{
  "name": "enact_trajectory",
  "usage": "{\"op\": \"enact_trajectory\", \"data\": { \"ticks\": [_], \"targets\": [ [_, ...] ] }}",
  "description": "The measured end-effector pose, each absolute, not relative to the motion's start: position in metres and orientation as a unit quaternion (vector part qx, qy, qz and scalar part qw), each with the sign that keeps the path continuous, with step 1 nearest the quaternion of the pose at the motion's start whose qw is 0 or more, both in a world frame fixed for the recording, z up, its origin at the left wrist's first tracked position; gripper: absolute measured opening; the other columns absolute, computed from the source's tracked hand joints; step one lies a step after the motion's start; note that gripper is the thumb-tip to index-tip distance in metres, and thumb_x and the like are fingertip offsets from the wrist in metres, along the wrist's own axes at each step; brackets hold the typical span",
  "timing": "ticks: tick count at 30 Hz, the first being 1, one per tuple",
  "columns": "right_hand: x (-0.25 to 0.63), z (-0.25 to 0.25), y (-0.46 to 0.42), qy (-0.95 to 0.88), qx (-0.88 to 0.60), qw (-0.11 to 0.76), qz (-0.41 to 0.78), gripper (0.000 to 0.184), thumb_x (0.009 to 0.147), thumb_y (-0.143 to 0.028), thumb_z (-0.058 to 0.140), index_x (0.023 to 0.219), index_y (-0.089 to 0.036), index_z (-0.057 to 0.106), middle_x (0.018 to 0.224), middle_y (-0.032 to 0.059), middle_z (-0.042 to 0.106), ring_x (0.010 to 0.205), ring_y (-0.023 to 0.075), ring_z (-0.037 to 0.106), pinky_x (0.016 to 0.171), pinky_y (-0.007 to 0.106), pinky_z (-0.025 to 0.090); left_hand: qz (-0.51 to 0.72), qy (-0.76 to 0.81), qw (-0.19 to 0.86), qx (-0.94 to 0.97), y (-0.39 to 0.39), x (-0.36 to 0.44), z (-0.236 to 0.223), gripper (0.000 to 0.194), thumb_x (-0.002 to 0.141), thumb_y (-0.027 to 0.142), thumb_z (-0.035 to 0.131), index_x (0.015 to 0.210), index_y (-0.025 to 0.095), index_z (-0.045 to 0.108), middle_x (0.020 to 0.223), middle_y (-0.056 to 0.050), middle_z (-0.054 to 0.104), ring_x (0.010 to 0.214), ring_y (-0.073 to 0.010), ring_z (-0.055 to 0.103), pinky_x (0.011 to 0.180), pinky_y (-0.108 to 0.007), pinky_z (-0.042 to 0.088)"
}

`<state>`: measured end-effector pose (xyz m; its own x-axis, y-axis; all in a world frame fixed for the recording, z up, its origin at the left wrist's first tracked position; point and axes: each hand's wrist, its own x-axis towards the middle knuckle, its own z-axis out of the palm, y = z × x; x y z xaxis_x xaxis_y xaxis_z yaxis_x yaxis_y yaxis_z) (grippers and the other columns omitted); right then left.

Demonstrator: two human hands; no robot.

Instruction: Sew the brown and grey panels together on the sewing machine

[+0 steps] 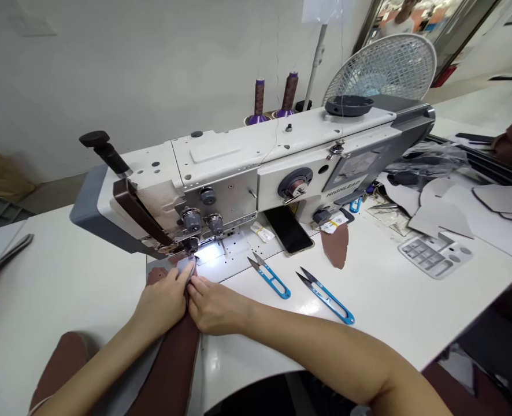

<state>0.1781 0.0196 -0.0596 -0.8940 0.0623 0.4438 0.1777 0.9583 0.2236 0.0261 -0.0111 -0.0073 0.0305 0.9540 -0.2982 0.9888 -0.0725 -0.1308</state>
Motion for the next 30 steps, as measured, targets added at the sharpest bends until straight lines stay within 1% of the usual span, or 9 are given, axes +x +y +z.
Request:
{"op": "enact_trajectory", "data": {
  "ticks": [3, 8, 11, 13, 16, 19, 23, 26, 30],
  "targets": [
    [0.178, -0.061, 0.019, -0.967, -0.062, 0.218, -0.120, 0.028, 0.091, -0.011, 0.043, 0.104, 0.007, 0.061, 0.105, 0.0288, 0.064, 0.102, 0.0324, 0.063, 0.098, 0.048, 0.046, -0.159, 0.679, 0.059, 0.715, -0.010, 0.026, -0.007, 0.057, 0.089, 0.012, 0.033, 0.145, 0.021, 0.035, 0.108, -0.012, 0.061, 0.085, -0.0262, 0.068, 0.064, -0.035, 0.051],
    [0.179, -0.063, 0.019, -0.960, -0.067, 0.246, -0.117, 0.029, 0.092, -0.011, 0.041, 0.101, 0.004, 0.063, 0.105, 0.0253, 0.066, 0.102, 0.0326, 0.063, 0.096, 0.046, 0.047, -0.150, 0.679, 0.055, 0.717, -0.011, 0.026, -0.009, 0.057, 0.089, 0.014, 0.035, 0.145, 0.021, 0.034, 0.108, -0.012, 0.061, 0.084, -0.0263, 0.068, 0.062, -0.034, 0.051],
    [0.180, -0.063, 0.021, -0.959, -0.074, 0.248, -0.114, 0.028, 0.092, -0.012, 0.043, 0.102, 0.004, 0.064, 0.107, 0.0255, 0.065, 0.107, 0.0341, 0.061, 0.096, 0.046, 0.047, -0.135, 0.682, 0.047, 0.718, -0.012, 0.027, -0.014, 0.055, 0.090, 0.014, 0.035, 0.145, 0.021, 0.035, 0.107, -0.012, 0.060, 0.084, -0.0263, 0.067, 0.061, -0.034, 0.052],
    [0.180, -0.062, 0.022, -0.958, -0.076, 0.250, -0.119, 0.027, 0.092, -0.010, 0.044, 0.101, 0.004, 0.064, 0.107, 0.0264, 0.065, 0.107, 0.0339, 0.061, 0.096, 0.046, 0.047, -0.121, 0.685, 0.034, 0.718, -0.013, 0.029, -0.018, 0.053, 0.091, 0.013, 0.032, 0.144, 0.019, 0.036, 0.106, -0.013, 0.060, 0.087, -0.0262, 0.066, 0.064, -0.034, 0.052],
    [0.181, -0.058, 0.021, -0.958, -0.060, 0.249, -0.129, 0.027, 0.091, -0.009, 0.043, 0.097, 0.004, 0.065, 0.104, 0.0263, 0.066, 0.101, 0.0315, 0.064, 0.094, 0.045, 0.049, -0.104, 0.691, 0.027, 0.715, -0.015, 0.030, -0.020, 0.051, 0.093, 0.012, 0.028, 0.143, 0.017, 0.039, 0.107, -0.014, 0.059, 0.094, -0.0263, 0.064, 0.072, -0.034, 0.052],
    [0.182, -0.056, 0.017, -0.960, -0.055, 0.240, -0.130, 0.027, 0.091, -0.008, 0.042, 0.095, 0.004, 0.065, 0.099, 0.0264, 0.067, 0.096, 0.0303, 0.065, 0.089, 0.045, 0.052, -0.115, 0.692, 0.062, 0.710, -0.017, 0.026, -0.013, 0.056, 0.090, 0.011, 0.030, 0.145, 0.019, 0.036, 0.110, -0.015, 0.058, 0.098, -0.0271, 0.063, 0.077, -0.036, 0.052],
    [0.182, -0.056, 0.010, -0.965, -0.055, 0.226, -0.121, 0.025, 0.089, -0.006, 0.042, 0.093, 0.005, 0.064, 0.098, 0.0296, 0.066, 0.095, 0.0305, 0.065, 0.084, 0.046, 0.053, -0.186, 0.664, 0.142, 0.710, -0.020, 0.016, 0.009, 0.069, 0.083, 0.005, 0.035, 0.150, 0.023, 0.026, 0.118, -0.016, 0.056, 0.103, -0.0294, 0.062, 0.080, -0.039, 0.051],
    [0.182, -0.056, 0.007, -0.966, -0.058, 0.217, -0.124, 0.026, 0.089, -0.007, 0.040, 0.093, 0.004, 0.064, 0.098, 0.0296, 0.066, 0.095, 0.0309, 0.065, 0.081, 0.046, 0.053, -0.238, 0.629, 0.179, 0.718, -0.016, 0.015, 0.023, 0.074, 0.080, 0.001, 0.037, 0.150, 0.019, 0.024, 0.123, -0.019, 0.056, 0.102, -0.0310, 0.063, 0.084, -0.041, 0.050],
    [0.182, -0.055, 0.007, -0.966, -0.058, 0.216, -0.127, 0.026, 0.090, -0.009, 0.040, 0.092, 0.002, 0.064, 0.097, 0.0287, 0.067, 0.092, 0.0307, 0.065, 0.081, 0.046, 0.051, -0.265, 0.605, 0.197, 0.724, -0.007, 0.025, 0.031, 0.072, 0.081, 0.004, 0.042, 0.150, 0.010, 0.022, 0.123, -0.022, 0.057, 0.103, -0.0325, 0.064, 0.085, -0.042, 0.049]
  ]
}}
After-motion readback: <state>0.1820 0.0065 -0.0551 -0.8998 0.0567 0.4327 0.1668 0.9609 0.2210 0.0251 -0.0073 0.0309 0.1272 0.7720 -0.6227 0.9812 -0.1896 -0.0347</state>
